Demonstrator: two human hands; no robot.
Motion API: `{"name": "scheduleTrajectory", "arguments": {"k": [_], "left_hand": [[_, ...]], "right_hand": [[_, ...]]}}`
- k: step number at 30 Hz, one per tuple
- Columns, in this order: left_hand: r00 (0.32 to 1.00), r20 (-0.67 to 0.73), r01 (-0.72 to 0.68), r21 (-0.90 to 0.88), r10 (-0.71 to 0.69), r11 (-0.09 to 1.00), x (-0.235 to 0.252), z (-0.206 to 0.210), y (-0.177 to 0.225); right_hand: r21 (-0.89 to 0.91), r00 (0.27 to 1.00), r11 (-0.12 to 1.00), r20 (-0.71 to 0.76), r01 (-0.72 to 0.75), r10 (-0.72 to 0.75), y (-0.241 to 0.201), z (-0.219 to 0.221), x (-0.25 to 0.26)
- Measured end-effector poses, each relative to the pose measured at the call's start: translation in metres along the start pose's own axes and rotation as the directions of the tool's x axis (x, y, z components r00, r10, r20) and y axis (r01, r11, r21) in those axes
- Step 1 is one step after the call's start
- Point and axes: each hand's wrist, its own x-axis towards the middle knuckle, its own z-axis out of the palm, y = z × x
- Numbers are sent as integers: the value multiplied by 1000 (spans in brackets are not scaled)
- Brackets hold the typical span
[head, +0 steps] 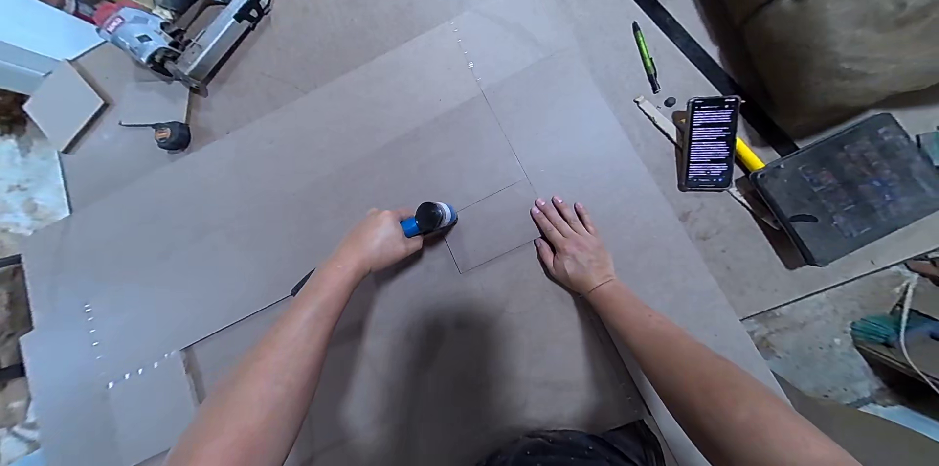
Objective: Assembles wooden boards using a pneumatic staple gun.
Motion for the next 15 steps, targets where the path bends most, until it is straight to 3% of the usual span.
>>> {"name": "scheduleTrajectory", "arguments": {"k": [11, 15], "left_hand": [[1000, -27, -9, -43, 8, 999, 16, -5, 50], [999, 31, -18, 8, 17, 1000, 35, -6, 60]], "right_hand": [[60, 1000, 998, -25, -8, 9, 0, 0, -1], [75, 1000, 997, -25, -7, 9, 1, 0, 0]]}}
